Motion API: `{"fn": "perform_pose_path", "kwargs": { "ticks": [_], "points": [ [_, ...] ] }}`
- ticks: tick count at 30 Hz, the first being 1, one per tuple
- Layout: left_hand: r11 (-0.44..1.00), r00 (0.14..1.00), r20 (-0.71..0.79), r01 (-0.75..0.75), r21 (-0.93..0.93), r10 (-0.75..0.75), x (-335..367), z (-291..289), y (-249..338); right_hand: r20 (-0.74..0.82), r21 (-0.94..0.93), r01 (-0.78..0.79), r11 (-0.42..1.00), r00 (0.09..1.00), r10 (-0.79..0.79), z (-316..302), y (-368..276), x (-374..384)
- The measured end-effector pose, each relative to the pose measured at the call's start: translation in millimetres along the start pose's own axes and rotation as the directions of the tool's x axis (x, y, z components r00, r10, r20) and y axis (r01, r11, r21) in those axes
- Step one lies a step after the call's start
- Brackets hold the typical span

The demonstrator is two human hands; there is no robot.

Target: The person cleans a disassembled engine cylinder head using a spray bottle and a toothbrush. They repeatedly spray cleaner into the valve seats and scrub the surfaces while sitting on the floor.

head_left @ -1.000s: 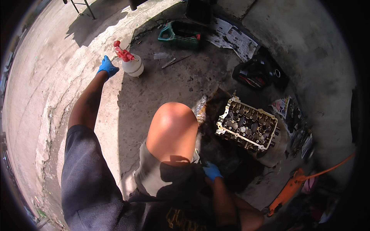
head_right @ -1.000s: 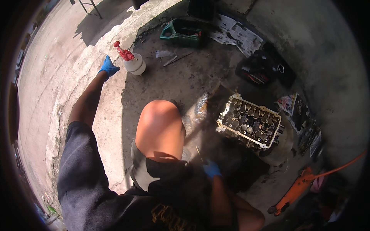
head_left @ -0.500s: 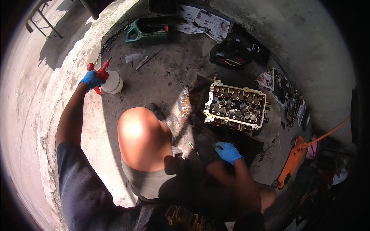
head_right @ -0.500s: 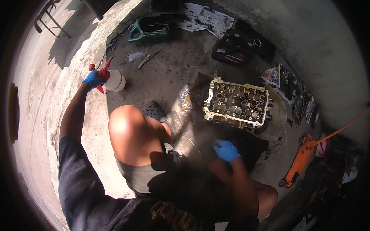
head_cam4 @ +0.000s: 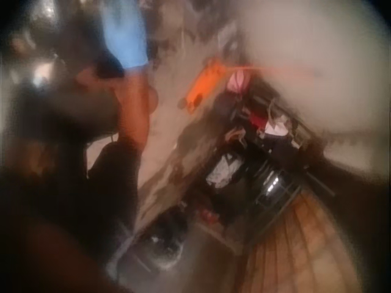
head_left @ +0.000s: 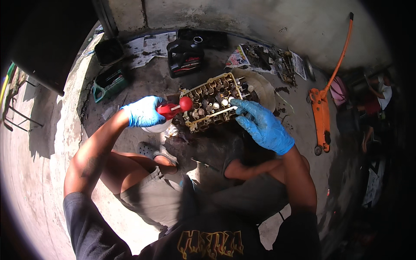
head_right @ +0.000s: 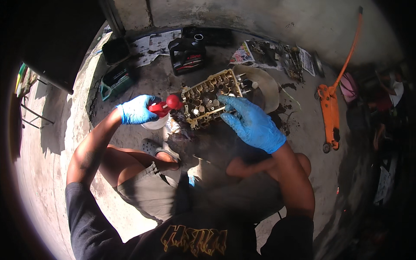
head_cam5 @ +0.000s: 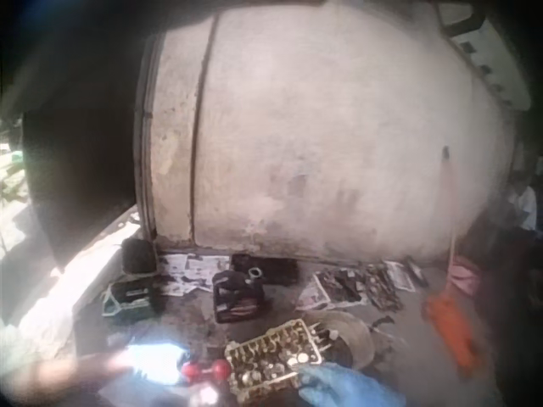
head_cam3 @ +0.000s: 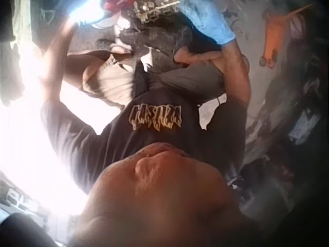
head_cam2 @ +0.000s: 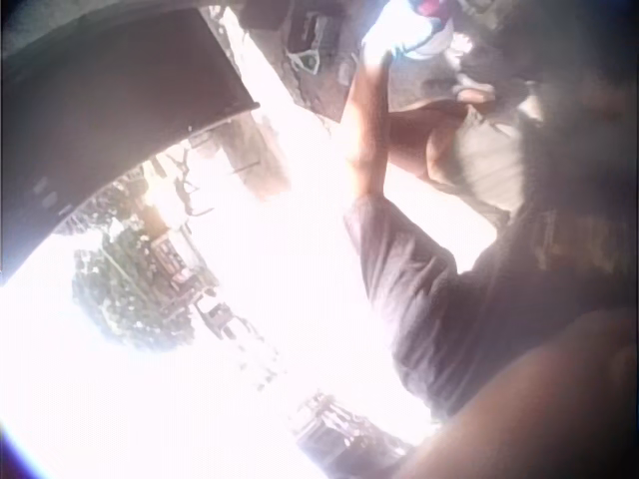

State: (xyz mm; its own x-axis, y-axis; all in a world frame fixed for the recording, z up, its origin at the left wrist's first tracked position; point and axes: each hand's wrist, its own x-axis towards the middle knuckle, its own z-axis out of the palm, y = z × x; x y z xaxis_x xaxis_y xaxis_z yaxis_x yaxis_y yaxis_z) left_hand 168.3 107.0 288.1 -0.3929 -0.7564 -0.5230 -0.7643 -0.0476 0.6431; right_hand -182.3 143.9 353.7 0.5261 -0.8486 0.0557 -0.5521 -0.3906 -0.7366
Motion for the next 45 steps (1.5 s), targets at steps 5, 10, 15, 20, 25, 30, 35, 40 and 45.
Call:
{"fn": "perform_pose_path", "kwargs": {
  "ticks": [5,10,15,20,25,30,35,40,45],
  "points": [
    [0.943,0.959,-0.086,-0.280,-0.182,0.269,81.2,128.8,82.6,-0.276,-0.396,0.036,0.918,0.948,-0.156,22.9,12.5,-14.9],
    [0.862,0.974,-0.194,-0.199,-0.467,0.120,127.2,273.9,102.8,-0.325,-0.533,-0.442,0.721,0.894,0.307,67.6,90.6,-37.4],
    [0.885,0.972,-0.215,-0.180,-0.429,0.094,135.7,349.9,82.0,-0.298,-0.459,-0.531,0.712,0.847,0.440,61.2,105.2,-62.0],
    [0.876,0.984,-0.167,-0.137,-0.463,0.066,131.4,352.0,72.9,-0.487,-0.463,-0.461,0.757,0.846,0.217,67.2,101.1,-79.6],
    [0.939,0.997,-0.060,-0.058,-0.338,0.040,129.4,354.8,72.6,-0.425,-0.371,-0.571,0.732,0.806,0.413,93.9,119.8,-87.2],
    [0.872,0.996,0.044,-0.051,-0.487,0.083,130.5,367.5,68.4,-0.412,-0.392,-0.565,0.726,0.814,0.410,95.0,120.8,-94.2],
    [0.856,1.000,0.028,0.007,-0.518,0.009,129.6,368.2,68.7,-0.512,-0.384,-0.535,0.753,0.802,0.308,100.7,120.4,-93.6],
    [0.901,0.989,-0.074,-0.146,-0.409,0.127,131.5,374.1,71.2,-0.292,-0.427,-0.701,0.571,0.705,0.647,105.9,128.2,-97.4],
    [0.818,1.000,0.016,0.025,-0.575,-0.019,136.3,380.4,69.7,-0.590,-0.241,-0.521,0.819,0.749,0.303,99.7,122.4,-97.0]
  ]
}}
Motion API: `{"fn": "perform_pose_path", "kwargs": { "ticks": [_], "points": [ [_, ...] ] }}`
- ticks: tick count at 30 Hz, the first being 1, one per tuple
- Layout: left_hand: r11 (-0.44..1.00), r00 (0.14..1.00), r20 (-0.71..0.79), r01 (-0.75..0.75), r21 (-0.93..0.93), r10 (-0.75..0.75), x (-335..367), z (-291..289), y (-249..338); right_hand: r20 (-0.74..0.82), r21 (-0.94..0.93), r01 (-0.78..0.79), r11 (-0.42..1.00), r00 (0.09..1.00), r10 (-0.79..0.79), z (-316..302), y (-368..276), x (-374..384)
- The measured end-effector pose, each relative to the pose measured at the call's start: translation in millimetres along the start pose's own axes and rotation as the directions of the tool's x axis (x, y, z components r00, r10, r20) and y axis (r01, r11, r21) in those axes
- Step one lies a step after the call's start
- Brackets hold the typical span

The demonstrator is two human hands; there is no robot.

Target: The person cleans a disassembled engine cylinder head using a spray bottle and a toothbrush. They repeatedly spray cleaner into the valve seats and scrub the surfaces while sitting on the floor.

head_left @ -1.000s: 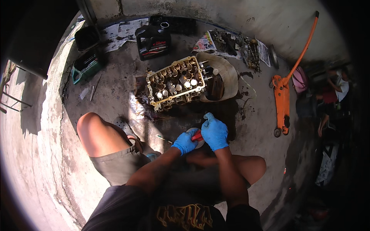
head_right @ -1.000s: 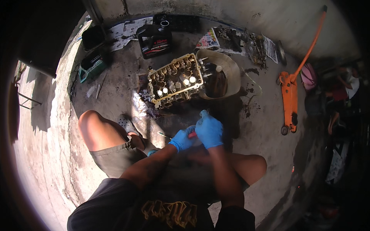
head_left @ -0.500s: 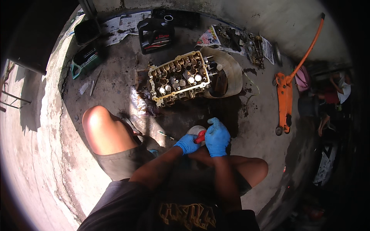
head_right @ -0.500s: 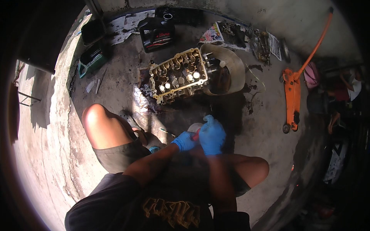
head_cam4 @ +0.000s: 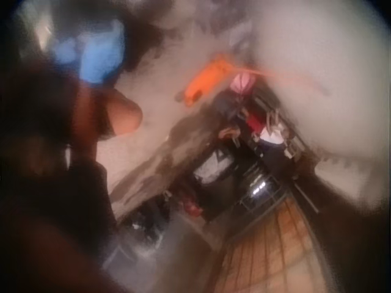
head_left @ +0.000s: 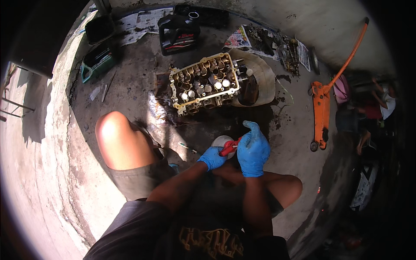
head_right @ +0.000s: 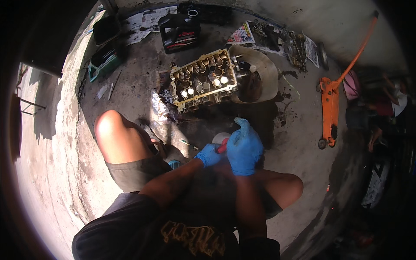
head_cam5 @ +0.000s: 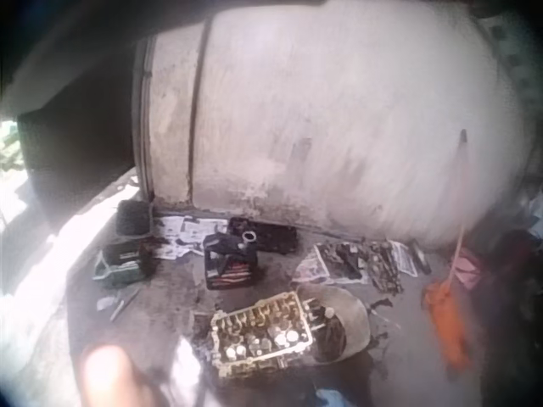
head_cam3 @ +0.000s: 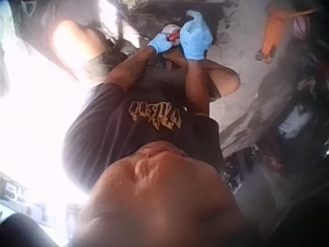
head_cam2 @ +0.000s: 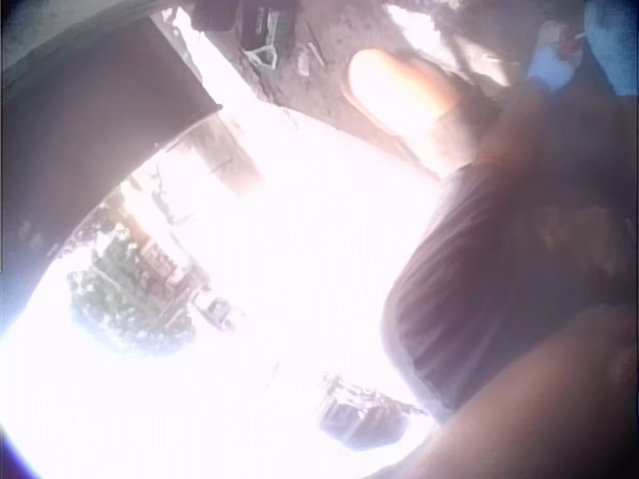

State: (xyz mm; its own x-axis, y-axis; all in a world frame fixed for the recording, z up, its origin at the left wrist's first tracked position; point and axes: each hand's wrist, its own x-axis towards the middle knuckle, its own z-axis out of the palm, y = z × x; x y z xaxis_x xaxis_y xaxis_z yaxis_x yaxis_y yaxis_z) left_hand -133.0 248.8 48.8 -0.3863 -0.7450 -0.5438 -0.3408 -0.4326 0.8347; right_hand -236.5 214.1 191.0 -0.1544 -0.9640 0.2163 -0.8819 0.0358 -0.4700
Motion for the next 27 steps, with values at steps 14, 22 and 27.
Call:
{"fn": "perform_pose_path", "kwargs": {
  "ticks": [14,22,27],
  "points": [
    [0.984,0.989,0.026,-0.148,0.101,0.146,5.6,-5.9,3.7,0.228,-0.242,-0.036,0.970,0.969,0.093,17.9,3.0,5.9],
    [0.981,0.990,-0.013,-0.140,0.132,0.143,6.9,-1.1,7.9,0.348,-0.259,-0.081,0.962,0.922,0.171,10.0,1.4,10.5],
    [0.993,0.998,-0.013,-0.057,0.101,0.059,5.6,2.1,-4.4,0.064,-0.032,0.008,0.999,0.998,-0.006,17.1,-1.2,9.9]
  ]
}}
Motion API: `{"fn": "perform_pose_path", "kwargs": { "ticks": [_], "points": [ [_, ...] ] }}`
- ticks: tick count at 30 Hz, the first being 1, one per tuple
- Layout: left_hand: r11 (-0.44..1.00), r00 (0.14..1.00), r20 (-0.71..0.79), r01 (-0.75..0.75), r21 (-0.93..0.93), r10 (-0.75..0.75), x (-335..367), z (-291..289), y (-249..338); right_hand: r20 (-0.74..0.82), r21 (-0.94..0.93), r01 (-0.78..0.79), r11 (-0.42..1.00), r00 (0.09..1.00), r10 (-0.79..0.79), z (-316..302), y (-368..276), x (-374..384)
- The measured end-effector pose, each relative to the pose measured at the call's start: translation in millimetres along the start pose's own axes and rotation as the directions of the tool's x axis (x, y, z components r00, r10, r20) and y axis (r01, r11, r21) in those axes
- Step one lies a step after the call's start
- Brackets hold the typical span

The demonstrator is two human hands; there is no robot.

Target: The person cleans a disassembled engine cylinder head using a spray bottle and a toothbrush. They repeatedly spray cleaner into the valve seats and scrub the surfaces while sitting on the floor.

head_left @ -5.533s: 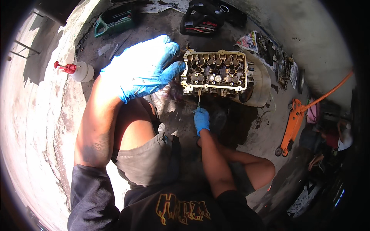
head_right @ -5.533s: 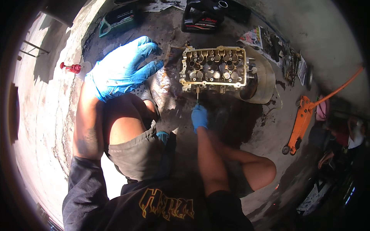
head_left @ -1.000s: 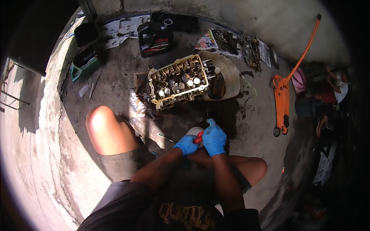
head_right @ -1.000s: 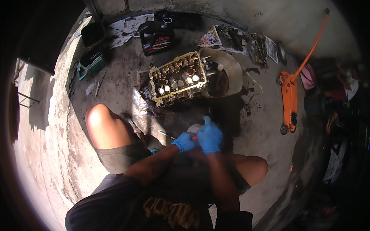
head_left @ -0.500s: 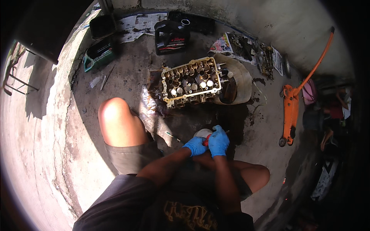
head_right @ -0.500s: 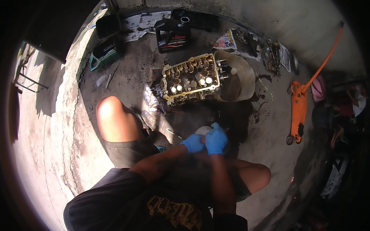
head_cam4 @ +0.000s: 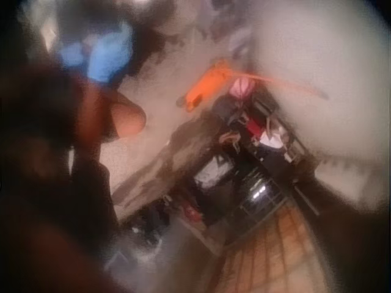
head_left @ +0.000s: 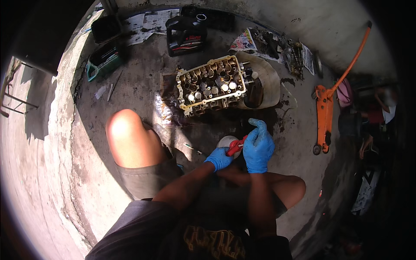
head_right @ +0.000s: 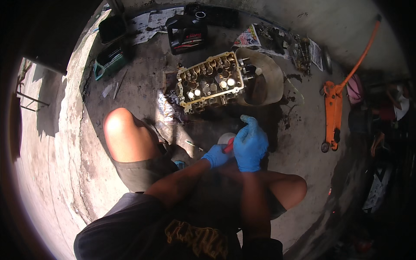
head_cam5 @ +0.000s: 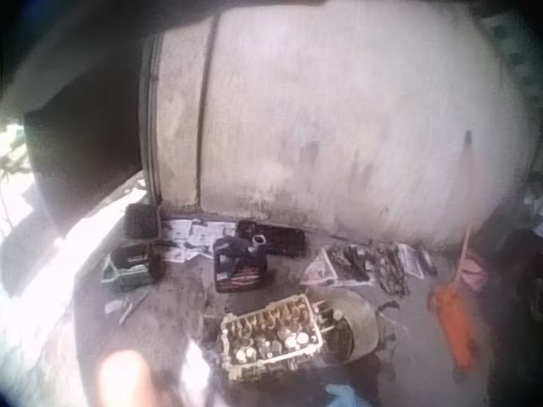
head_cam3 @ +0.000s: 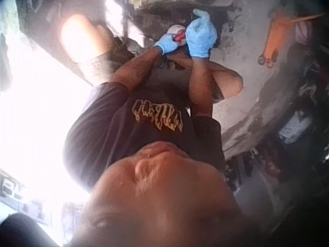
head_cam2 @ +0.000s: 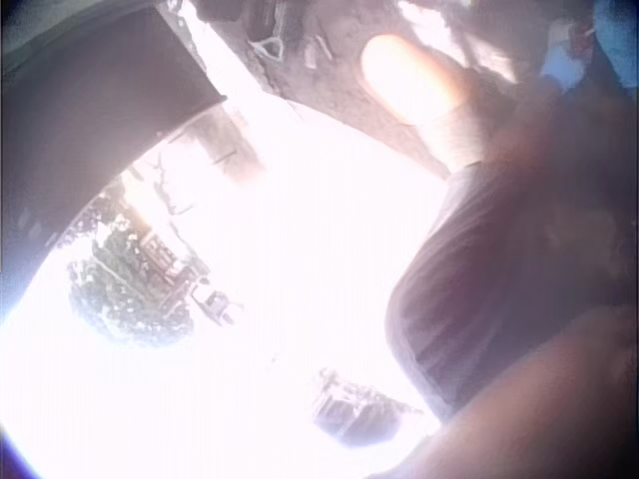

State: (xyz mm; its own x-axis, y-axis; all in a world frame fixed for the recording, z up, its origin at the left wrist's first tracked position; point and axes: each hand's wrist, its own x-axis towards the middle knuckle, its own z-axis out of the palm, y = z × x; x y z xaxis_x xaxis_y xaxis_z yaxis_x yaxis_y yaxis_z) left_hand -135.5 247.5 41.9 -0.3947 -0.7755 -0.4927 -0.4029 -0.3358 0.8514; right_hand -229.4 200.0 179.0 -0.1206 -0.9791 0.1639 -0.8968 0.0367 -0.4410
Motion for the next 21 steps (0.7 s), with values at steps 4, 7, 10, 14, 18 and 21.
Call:
{"fn": "perform_pose_path", "kwargs": {
  "ticks": [4,7,10,14,18,21],
  "points": [
    [0.993,0.997,-0.004,-0.082,0.081,0.082,3.6,-5.6,2.5,0.171,-0.178,-0.042,0.983,0.983,0.073,4.2,1.9,-1.6],
    [0.996,0.998,0.024,0.065,0.058,-0.066,4.4,-4.4,5.2,-0.090,0.000,-0.013,1.000,0.996,0.012,-1.5,0.3,-1.1],
    [0.989,0.993,0.098,0.076,-0.126,-0.063,2.9,0.8,5.7,0.074,-0.052,-0.022,0.998,0.997,0.026,-9.7,-4.8,3.7],
    [0.994,0.998,-0.007,0.064,-0.084,-0.065,4.0,-2.7,10.8,0.066,-0.104,0.049,0.993,0.997,-0.043,-15.8,-9.4,12.4],
    [0.978,0.984,0.098,0.163,-0.129,-0.151,1.9,-11.0,23.5,-0.008,0.063,-0.049,0.997,0.999,0.050,-21.1,-8.8,18.1],
    [0.999,0.999,-0.026,0.027,-0.028,-0.028,6.0,-17.3,23.5,0.136,-0.211,0.095,0.973,0.988,-0.067,-15.1,-6.6,17.0]
  ]
}}
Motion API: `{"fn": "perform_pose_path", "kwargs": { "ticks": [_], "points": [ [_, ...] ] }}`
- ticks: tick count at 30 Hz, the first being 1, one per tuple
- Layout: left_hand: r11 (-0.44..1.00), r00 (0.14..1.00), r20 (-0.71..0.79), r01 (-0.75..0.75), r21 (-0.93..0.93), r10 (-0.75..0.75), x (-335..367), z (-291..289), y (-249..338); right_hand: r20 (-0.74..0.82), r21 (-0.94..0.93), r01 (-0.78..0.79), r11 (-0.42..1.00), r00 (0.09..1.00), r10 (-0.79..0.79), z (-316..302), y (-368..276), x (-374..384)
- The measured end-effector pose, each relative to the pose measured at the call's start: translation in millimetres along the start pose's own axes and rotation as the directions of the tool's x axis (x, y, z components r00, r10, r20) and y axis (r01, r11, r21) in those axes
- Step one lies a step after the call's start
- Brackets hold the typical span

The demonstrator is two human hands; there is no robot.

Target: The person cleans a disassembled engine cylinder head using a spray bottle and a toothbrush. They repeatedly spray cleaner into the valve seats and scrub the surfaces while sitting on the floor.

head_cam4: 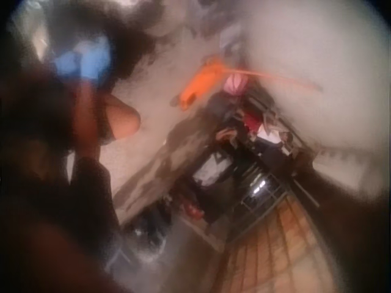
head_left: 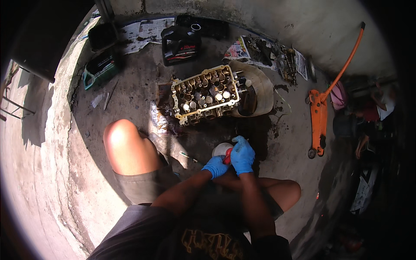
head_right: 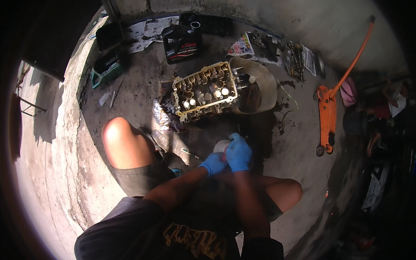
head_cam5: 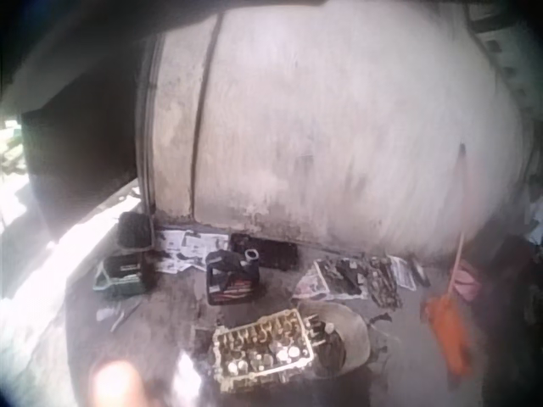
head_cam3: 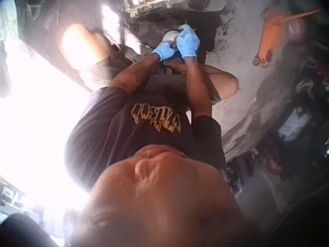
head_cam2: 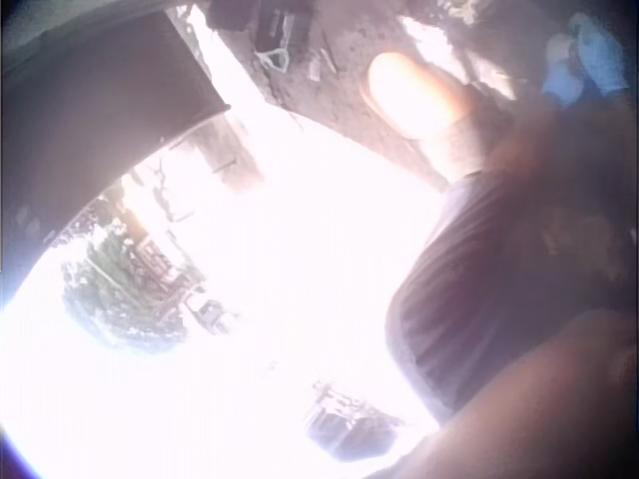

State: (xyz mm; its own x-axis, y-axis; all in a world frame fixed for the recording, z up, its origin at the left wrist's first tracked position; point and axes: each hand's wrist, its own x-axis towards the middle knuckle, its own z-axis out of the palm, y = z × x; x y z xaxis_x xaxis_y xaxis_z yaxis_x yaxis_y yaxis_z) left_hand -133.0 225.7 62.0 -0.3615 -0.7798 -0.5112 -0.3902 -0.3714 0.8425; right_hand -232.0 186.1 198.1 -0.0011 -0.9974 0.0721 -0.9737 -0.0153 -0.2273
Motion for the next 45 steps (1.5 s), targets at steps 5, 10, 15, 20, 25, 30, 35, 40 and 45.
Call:
{"fn": "perform_pose_path", "kwargs": {
  "ticks": [5,10,15,20,25,30,35,40,45],
  "points": [
    [0.995,0.998,-0.010,0.067,-0.077,-0.068,-1.8,8.9,-8.8,-0.242,0.467,-0.046,0.883,0.954,0.178,-7.5,-8.0,0.0],
    [0.997,0.993,-0.114,0.021,-0.076,-0.030,3.8,9.3,-3.4,-0.130,0.485,-0.033,0.874,0.986,0.109,21.6,13.5,-13.2],
    [0.925,0.994,-0.091,0.016,-0.381,-0.055,26.8,40.0,-22.7,0.546,0.299,-0.745,0.596,0.646,0.534,70.2,58.1,-53.0],
    [0.852,0.887,0.092,-0.460,0.250,0.452,53.2,88.7,-58.8,0.643,0.329,-0.686,0.648,0.666,0.379,91.1,73.5,-62.2],
    [0.858,0.913,0.197,-0.403,0.319,0.356,11.6,33.1,-4.6,0.669,0.120,-0.623,0.773,0.626,0.401,82.8,91.0,-41.9],
    [0.780,0.922,0.364,-0.321,0.537,0.128,-60.5,-96.7,126.4,0.451,0.739,-0.560,0.375,0.825,0.342,64.7,80.6,-28.0],
    [0.672,0.817,-0.026,-0.455,0.584,0.576,-83.2,-256.8,171.0,0.600,0.747,-0.632,0.206,0.775,0.200,-11.9,70.1,-16.8],
    [0.753,0.653,-0.469,-0.248,0.610,0.594,-88.7,-320.8,141.6,0.581,0.725,-0.624,0.291,0.781,0.229,-46.4,51.9,-25.3],
    [0.664,0.617,-0.412,-0.250,0.705,0.671,-87.8,-319.6,132.3,0.515,0.747,-0.603,0.281,0.791,0.329,-35.8,34.2,-36.3]
  ]
}}
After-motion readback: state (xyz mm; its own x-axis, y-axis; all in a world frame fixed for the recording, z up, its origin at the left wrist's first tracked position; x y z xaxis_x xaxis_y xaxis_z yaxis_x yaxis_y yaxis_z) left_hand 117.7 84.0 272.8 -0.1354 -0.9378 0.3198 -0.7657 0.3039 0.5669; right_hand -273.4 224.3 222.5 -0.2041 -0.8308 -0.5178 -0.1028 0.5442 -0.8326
